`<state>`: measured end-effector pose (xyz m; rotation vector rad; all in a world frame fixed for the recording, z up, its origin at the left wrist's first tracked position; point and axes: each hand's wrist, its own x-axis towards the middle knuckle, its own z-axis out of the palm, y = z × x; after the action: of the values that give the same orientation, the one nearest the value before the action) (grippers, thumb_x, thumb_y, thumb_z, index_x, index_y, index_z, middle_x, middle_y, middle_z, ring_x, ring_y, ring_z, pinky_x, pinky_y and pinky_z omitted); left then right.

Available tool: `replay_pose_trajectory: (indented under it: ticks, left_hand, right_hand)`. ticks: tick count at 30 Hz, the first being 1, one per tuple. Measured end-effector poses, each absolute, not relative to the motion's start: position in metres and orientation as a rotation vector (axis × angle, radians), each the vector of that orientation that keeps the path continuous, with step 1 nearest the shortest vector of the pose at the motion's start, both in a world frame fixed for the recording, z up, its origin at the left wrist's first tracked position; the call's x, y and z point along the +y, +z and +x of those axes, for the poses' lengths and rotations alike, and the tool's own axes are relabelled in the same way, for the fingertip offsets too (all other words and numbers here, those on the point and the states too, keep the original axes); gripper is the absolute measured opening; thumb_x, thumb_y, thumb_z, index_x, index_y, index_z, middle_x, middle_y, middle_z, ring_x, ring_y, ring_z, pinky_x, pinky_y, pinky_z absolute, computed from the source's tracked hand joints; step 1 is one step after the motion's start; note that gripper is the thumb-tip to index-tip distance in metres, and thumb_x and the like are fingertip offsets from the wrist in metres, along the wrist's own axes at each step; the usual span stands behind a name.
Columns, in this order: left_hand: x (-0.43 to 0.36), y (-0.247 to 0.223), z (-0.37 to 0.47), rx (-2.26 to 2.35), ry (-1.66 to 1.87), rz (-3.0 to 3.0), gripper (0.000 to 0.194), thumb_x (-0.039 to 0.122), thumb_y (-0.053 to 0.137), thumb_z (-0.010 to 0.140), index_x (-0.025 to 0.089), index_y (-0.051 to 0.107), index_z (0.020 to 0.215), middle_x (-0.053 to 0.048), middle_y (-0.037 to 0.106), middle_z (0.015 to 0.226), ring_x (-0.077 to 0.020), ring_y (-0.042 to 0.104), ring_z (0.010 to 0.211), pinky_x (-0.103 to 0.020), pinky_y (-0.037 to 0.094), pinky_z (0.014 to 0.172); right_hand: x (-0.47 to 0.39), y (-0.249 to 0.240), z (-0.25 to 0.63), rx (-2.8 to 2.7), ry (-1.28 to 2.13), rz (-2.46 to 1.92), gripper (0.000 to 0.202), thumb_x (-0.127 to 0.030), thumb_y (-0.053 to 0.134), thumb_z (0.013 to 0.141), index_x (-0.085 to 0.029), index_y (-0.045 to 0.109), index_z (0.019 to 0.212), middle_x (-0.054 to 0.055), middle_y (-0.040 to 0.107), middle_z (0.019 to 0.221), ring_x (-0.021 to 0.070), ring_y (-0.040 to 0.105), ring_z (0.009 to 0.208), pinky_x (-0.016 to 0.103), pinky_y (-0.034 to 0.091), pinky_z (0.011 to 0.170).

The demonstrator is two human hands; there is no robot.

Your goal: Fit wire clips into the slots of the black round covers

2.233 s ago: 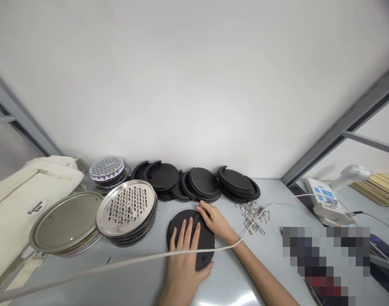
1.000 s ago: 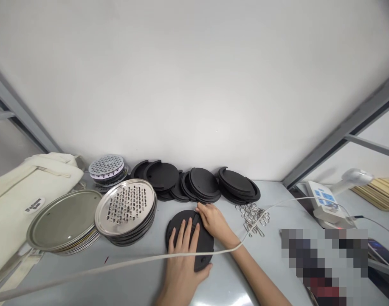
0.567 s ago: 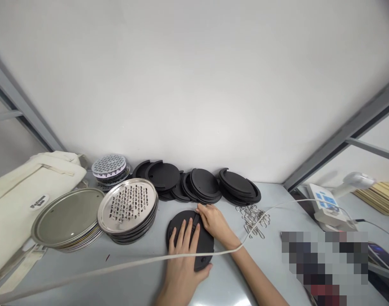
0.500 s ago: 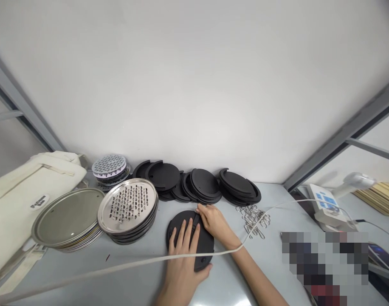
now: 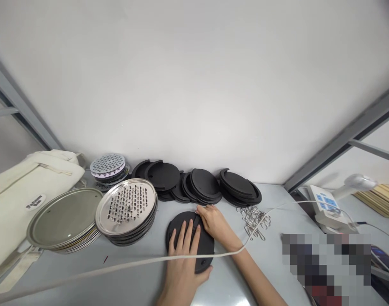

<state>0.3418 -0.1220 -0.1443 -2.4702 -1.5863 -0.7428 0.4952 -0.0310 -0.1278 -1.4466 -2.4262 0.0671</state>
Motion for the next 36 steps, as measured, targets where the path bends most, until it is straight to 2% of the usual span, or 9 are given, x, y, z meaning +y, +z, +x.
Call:
replay_pose_trajectory:
  ticks: [20, 36]
  left_hand:
    - [-0.12, -0.145, 0.342, -1.575, -0.75, -2.465, 0.085, 0.064, 0.061, 0.068, 0.021, 0.041, 0.138, -0.01, 0.04, 0.143, -0.0331, 0.041, 0.125, -0.05, 0.029, 0.103]
    - [-0.122, -0.144, 0.343, -1.607, -0.764, -2.456, 0.081, 0.062, 0.06, 0.07, 0.022, 0.042, 0.137, -0.008, 0.04, 0.144, -0.031, 0.041, 0.127, -0.05, 0.029, 0.102]
  right_hand:
    - [-0.031, -0.135, 0.495, -2.389, 0.086, -1.487, 0.023, -0.02, 0.033, 0.096, -0.019, 0.05, 0.08, 0.003, 0.055, 0.065, 0.0178, 0.051, 0.065, 0.027, 0.034, 0.066]
    - [-0.021, -0.135, 0.503, -2.335, 0.452, -1.371, 0.024, -0.022, 0.032, 0.097, -0.021, 0.047, 0.078, 0.001, 0.056, 0.067, 0.016, 0.054, 0.065, 0.024, 0.034, 0.063]
